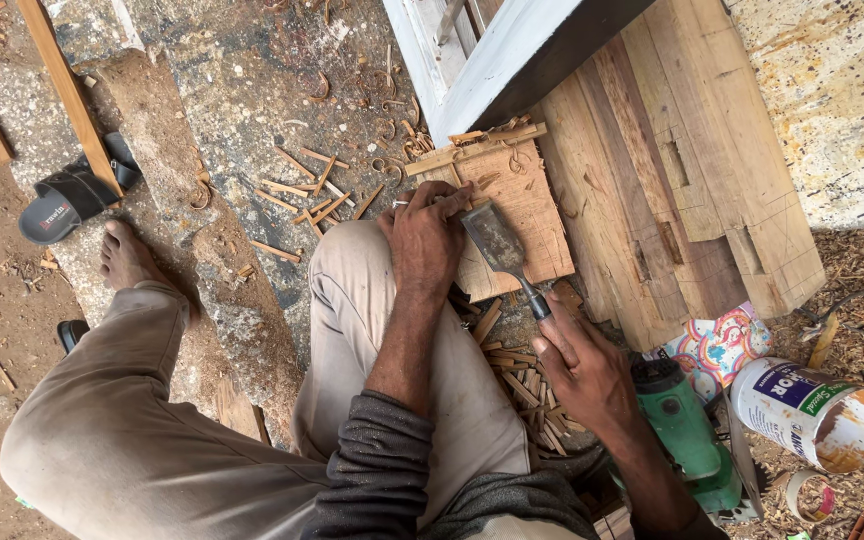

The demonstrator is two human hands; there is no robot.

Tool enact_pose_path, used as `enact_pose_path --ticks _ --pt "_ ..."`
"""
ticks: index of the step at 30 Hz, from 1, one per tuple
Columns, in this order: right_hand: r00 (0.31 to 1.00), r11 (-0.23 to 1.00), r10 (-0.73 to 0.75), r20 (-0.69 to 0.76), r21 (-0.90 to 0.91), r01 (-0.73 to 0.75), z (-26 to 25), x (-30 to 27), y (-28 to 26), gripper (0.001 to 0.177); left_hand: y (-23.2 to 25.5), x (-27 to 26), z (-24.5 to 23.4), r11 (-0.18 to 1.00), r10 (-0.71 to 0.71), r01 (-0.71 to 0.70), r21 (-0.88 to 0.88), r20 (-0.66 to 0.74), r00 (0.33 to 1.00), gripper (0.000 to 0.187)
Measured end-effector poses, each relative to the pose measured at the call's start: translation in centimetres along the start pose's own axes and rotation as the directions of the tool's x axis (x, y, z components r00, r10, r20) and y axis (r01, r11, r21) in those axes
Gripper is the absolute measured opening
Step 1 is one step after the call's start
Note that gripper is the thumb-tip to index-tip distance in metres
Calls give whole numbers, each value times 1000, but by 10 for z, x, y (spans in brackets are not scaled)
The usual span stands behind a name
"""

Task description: The person sits on the ground and uses a chisel to carve a small piece of wood. They repeatedly chip away at the wood surface, creating wood shavings that accumulate around the work area.

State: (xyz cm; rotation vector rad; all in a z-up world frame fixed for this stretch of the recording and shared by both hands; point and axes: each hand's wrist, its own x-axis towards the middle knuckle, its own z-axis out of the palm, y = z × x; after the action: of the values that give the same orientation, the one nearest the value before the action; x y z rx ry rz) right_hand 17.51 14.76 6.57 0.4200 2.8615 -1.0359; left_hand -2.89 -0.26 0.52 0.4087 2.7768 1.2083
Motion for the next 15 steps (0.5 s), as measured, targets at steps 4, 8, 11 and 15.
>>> enact_pose_path --ticks 4,8,11,15 --pt "1000 1000 -2 2 20 2 2 -5 2 59 0 0 0 1000 5 -5 -6 -24 1000 35" --pt "1000 999 -4 -24 54 5 5 -6 6 52 -2 -1 2 1000 20 -20 -12 -34 999 35" --pt "999 999 41 -3 10 -41 7 -1 11 50 -4 -1 5 1000 5 -5 -9 -19 1000 39" --pt "985 982 168 46 -94 -163 7 1 11 52 -8 -2 13 998 69 -68 9 -45 997 36"
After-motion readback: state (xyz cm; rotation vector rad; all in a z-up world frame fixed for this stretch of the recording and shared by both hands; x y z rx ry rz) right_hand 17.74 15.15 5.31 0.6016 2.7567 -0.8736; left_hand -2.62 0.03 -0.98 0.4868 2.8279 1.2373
